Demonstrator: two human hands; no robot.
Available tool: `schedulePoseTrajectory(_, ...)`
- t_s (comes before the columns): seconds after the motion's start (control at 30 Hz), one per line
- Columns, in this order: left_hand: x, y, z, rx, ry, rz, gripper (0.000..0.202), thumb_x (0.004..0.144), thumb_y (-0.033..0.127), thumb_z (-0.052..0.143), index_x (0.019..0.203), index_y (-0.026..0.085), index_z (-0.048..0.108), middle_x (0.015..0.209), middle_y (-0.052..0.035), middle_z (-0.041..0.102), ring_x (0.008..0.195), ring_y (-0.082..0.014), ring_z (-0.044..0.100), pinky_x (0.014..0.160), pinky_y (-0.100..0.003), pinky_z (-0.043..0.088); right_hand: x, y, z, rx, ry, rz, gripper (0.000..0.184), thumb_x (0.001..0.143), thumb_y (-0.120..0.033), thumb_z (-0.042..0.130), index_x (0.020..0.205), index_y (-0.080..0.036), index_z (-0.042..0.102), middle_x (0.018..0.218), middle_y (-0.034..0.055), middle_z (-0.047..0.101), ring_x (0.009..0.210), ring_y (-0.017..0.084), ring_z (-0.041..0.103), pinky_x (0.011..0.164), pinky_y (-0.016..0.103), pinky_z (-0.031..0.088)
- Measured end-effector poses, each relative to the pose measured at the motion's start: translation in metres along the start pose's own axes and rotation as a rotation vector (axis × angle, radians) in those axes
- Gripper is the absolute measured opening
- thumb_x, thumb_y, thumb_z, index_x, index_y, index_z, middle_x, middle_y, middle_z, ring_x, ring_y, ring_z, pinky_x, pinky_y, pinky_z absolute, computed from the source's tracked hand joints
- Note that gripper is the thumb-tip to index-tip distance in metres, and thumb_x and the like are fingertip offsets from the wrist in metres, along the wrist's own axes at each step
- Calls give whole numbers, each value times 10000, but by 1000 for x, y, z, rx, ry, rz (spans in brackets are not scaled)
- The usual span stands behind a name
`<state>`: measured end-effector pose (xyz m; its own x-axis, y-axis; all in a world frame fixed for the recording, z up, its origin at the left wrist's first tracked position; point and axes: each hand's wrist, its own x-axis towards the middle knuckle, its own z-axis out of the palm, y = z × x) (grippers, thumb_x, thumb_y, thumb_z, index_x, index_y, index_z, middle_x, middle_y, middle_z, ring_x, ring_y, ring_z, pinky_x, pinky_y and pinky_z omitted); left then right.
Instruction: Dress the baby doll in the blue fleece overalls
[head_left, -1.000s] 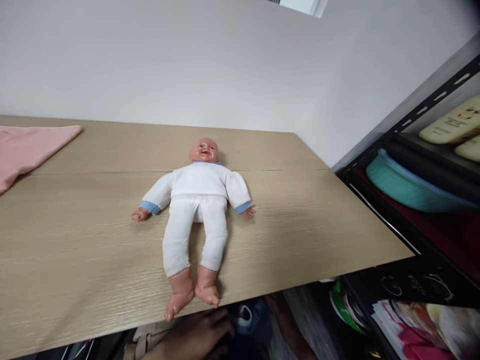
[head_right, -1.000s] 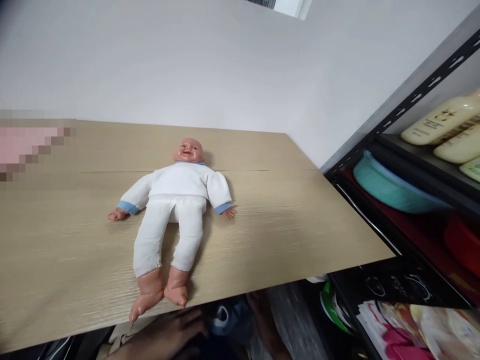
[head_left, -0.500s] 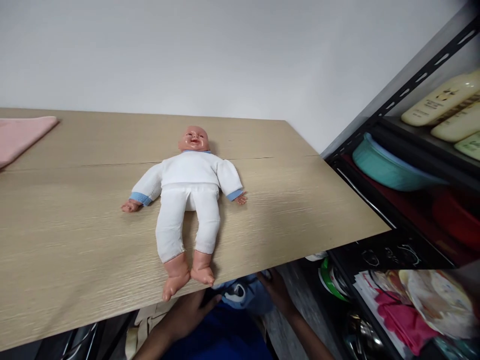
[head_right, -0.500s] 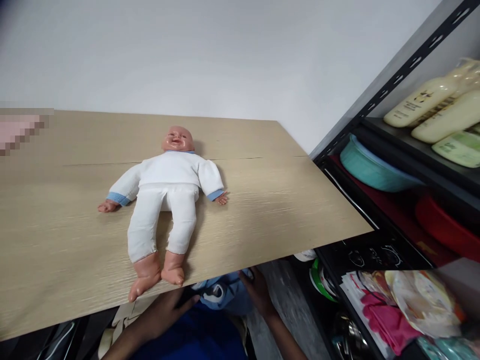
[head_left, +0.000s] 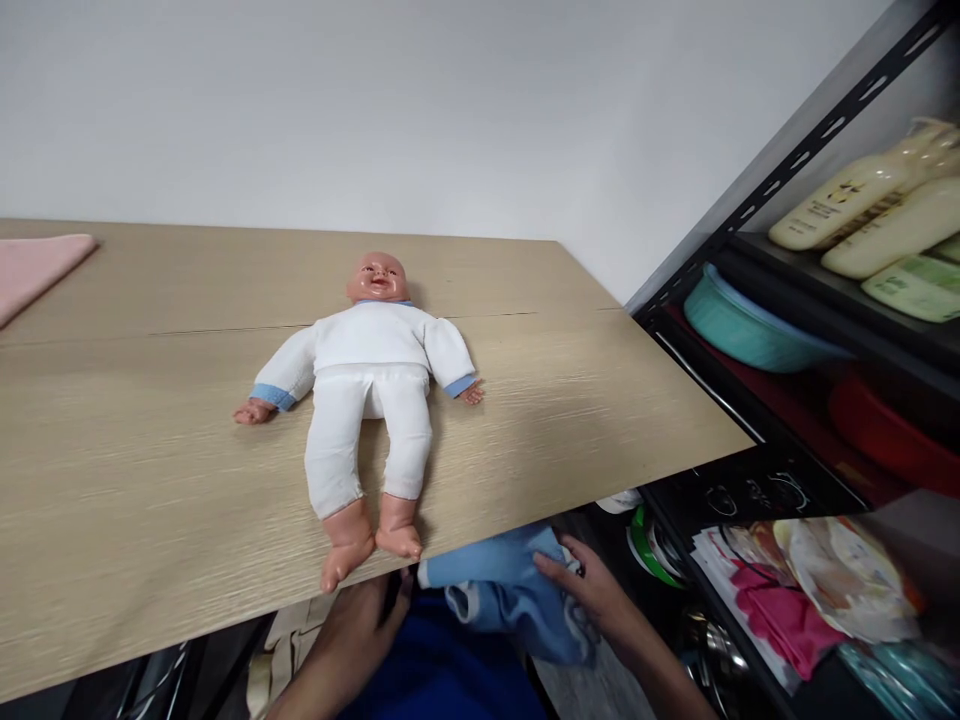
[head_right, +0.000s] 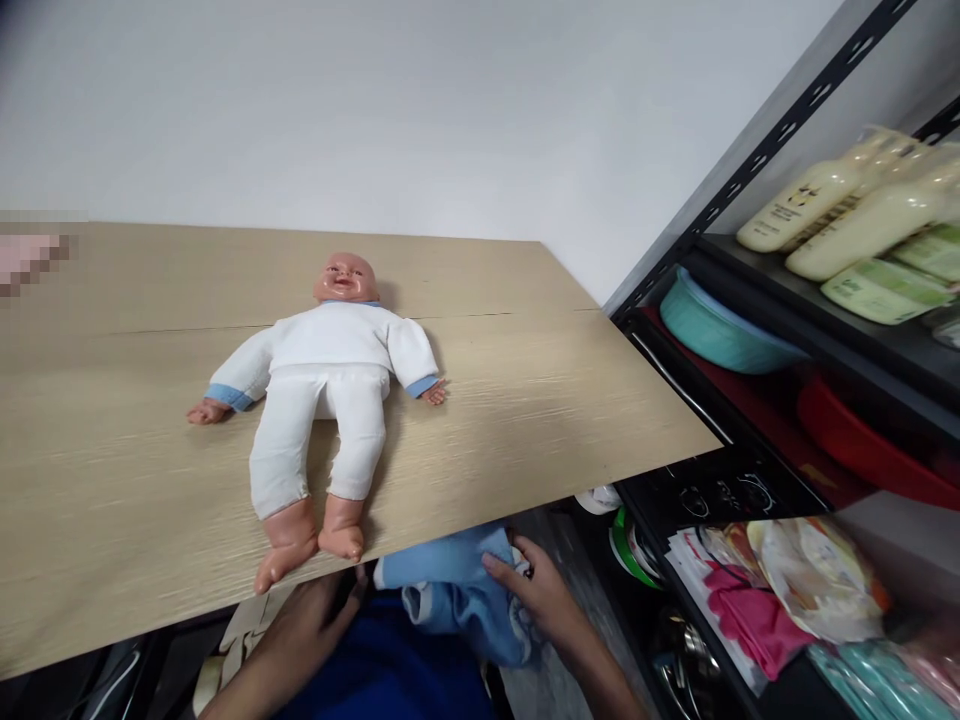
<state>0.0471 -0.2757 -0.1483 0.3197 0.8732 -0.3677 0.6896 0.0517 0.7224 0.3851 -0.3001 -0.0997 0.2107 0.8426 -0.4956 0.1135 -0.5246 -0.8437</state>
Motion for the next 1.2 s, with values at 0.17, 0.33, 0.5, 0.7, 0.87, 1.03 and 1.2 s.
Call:
schedulePoseTrajectory(0.17,-38,25,-20,-93,-94,135,437,1001,695,568,1127,303,714,1253,-145,793,1195,-378,748,1086,-539,618,-40,-68,20,294,-294,103,687,829,-640,916,1354,-231,747,1151,84,842,953,284,826,920,416,652)
schedulePoseTrajectory(0.33,-39,51,-20,-299,72,409,590,707,795,832,1188,464,751,1485,-79,698,1385,-485,648,1110,-655,597,-61,-130,42,390,-590,-39,697,865,-567,926,1462,-270,726,1328,115,814,1181,275,807,1024,376,636)
schedulePoseTrajectory(0.5,-23,84,-52,-445,333,266,635,908,770,639,1424,405,577,1541,-117,641,1539,-463,539,1206,-661,551,-59,-172,50,323,-817,-326,599,1036,-521,751,1603,-366,635,1480,120,759,1350,315,754,1148,531,601)
schedulePoseTrajectory(0.7,-23,94,-93,-509,215,89,876,940,873,550,1615,319,480,1621,-142,617,1571,-454,509,1334,-633,442,-47,-175,50,-61,-534,-660,577,1054,-478,760,1606,-442,597,1658,82,614,1504,314,614,1286,591,476)
schedulePoseTrajectory(0.87,-32,105,-86,-265,198,358,609,1006,670,622,1547,391,657,1604,-100,622,1543,-441,530,1257,-595,542,-49,-177,61,-86,-614,-658,662,1008,-544,803,1621,-409,592,1659,83,618,1539,329,599,1323,571,435)
schedulePoseTrajectory(1.03,-43,116,-89,-199,136,413,536,936,635,723,1457,507,729,1572,-69,627,1443,-453,598,1179,-566,599,-50,-182,65,6,-633,-650,605,985,-390,848,1563,-371,671,1547,70,708,1407,280,694,1226,464,524)
schedulePoseTrajectory(1.2,-32,93,-104,-492,146,820,411,952,449,779,1334,324,694,1372,-128,630,1288,-359,644,1138,-498,577,-38,-187,65,500,-837,-434,388,991,-421,754,1323,-235,828,1203,77,821,1094,218,746,971,321,568)
